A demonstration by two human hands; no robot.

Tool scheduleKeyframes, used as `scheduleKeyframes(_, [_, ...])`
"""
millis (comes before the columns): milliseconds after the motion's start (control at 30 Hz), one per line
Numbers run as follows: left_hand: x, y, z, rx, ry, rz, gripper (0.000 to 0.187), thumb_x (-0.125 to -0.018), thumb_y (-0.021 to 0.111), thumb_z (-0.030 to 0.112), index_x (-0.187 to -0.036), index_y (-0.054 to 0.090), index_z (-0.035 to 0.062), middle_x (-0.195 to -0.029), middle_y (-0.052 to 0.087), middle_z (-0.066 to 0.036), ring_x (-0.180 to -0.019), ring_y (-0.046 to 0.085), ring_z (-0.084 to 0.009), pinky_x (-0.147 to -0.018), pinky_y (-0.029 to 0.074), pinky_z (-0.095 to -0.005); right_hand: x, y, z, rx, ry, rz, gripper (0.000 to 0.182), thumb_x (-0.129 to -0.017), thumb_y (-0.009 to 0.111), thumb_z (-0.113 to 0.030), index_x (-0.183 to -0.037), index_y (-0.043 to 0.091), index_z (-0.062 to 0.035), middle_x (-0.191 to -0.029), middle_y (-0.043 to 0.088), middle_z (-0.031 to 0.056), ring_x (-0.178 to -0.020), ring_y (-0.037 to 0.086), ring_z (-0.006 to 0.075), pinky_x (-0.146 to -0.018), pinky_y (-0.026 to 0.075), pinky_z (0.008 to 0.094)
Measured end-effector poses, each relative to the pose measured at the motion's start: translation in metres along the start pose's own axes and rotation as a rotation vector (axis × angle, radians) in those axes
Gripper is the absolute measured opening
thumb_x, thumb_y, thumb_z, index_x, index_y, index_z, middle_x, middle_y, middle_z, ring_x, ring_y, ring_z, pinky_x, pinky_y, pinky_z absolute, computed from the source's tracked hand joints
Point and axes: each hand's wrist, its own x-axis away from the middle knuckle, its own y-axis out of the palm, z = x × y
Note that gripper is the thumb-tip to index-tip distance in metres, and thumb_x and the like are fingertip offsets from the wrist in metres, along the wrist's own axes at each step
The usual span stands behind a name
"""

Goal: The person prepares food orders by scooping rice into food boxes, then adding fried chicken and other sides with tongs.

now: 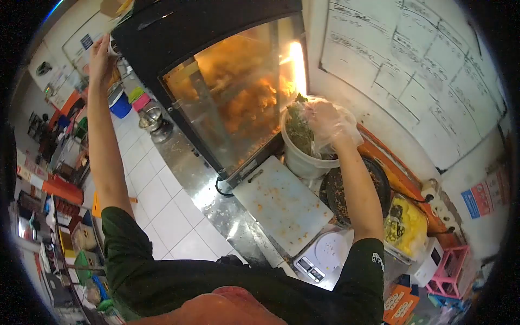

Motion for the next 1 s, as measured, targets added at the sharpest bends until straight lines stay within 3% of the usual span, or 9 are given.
scheduleKeyframes(67, [0.006,0.008,0.008,0.035,0.013,-0.036,0.039,-0.083,0.067,0.026,-0.106,0.046,0.0017,-0.09,0.061,-0.009,-0.074,0.061,-0.0148,-0.062,0.053,-0.0283,-0.002,-0.019,0.007,-0.478,0.271,-0.106,0.013,-0.08,0.053,-0.01,-0.084,0.064,-0.0026,-0.084,0.063,0.017,-0.077,0.059,0.0275,-0.071,0.046,0.0354])
scheduleKeyframes(133, [0.007,0.01,0.011,0.111,0.021,-0.071,0.037,-0.084,0.065,0.024,-0.107,0.048,0.0013,-0.091,0.061,-0.009,-0.076,0.061,-0.0146,-0.064,0.052,-0.0278,0.002,-0.015,0.014,-0.494,0.297,-0.057,0.014,-0.082,0.055,-0.011,-0.087,0.064,-0.0026,-0.081,0.063,0.0154,-0.075,0.058,0.0218,-0.07,0.045,0.0316])
scheduleKeyframes(267, [0.025,0.01,0.035,0.236,0.054,-0.091,0.03,-0.087,0.063,0.018,-0.108,0.051,0.0005,-0.094,0.061,-0.008,-0.081,0.06,-0.0138,-0.072,0.049,-0.0267,0.005,-0.004,0.019,-0.212,-0.196,0.146,0.017,-0.085,0.054,-0.013,-0.09,0.063,0.0002,-0.075,0.06,0.0124,-0.072,0.055,0.0146,-0.069,0.044,0.0293])
scheduleKeyframes(333, [0.052,0.01,0.051,0.301,0.066,-0.066,0.031,-0.087,0.062,0.018,-0.109,0.055,-0.0014,-0.097,0.062,-0.008,-0.082,0.06,-0.0134,-0.074,0.048,-0.0265,0.01,-0.024,-0.003,-0.462,0.275,0.081,0.02,-0.085,0.054,-0.019,-0.085,0.064,-0.0021,-0.078,0.063,0.0141,-0.071,0.058,0.0242,-0.07,0.045,0.0337])
scheduleKeyframes(567, [0.21,0.029,0.095,0.11,0.068,-0.472,0.031,-0.082,0.06,0.001,-0.113,0.06,0.0029,-0.105,0.063,-0.006,-0.078,0.057,-0.0057,-0.064,0.044,-0.017,0.066,-0.046,-0.012,-0.631,0.323,0.409,0.027,-0.089,0.053,-0.023,-0.1,0.061,0.0015,-0.093,0.064,0.01,-0.081,0.058,0.0187,-0.074,0.045,0.0329])
scheduleKeyframes(633, [0.274,0.041,0.121,0.25,-0.069,-0.726,0.045,-0.079,0.058,-0.008,-0.122,0.052,0.0001,-0.11,0.061,-0.005,-0.085,0.058,-0.0064,-0.072,0.047,-0.0185,0.125,-0.096,-0.071,-0.541,0.418,0.436,0.03,-0.09,0.053,-0.025,-0.101,0.06,0.0011,-0.094,0.064,0.0064,-0.081,0.056,0.0162,-0.073,0.045,0.0305])
scheduleKeyframes(700, [0.316,0.042,0.136,0.423,-0.265,-1.001,0.053,-0.079,0.054,-0.011,-0.131,0.042,-0.0009,-0.118,0.056,-0.011,-0.097,0.057,-0.011,-0.082,0.047,-0.0232,0.192,-0.121,-0.106,-0.84,0.469,0.331,0.026,-0.088,0.055,-0.022,-0.102,0.06,-0.0006,-0.094,0.063,0.0063,-0.087,0.057,0.0138,-0.08,0.044,0.0293])
scheduleKeyframes(800, [0.367,0.04,0.154,0.589,-0.234,-1.094,0.063,-0.076,0.053,-0.013,-0.135,0.035,-0.0013,-0.129,0.046,-0.013,-0.111,0.05,-0.0162,-0.095,0.041,-0.0292,0.337,-0.09,-0.112,-0.778,0.629,0.318,0.02,-0.086,0.06,-0.018,-0.097,0.061,-0.0009,-0.091,0.063,0.0028,-0.083,0.057,0.0106,-0.076,0.046,0.0282])
scheduleKeyframes(1000, [0.433,0.015,0.196,0.603,-0.054,-1.143,0.068,-0.074,0.056,-0.008,-0.137,0.033,0.0021,-0.132,0.043,-0.013,-0.113,0.05,-0.0186,-0.095,0.04,-0.0314,0.522,-0.119,-0.211,-0.719,1.003,0.484,0.023,-0.082,0.065,-0.02,-0.093,0.06,-0.0005,-0.079,0.06,0.0009,-0.072,0.054,0.0096,-0.067,0.044,0.0252])
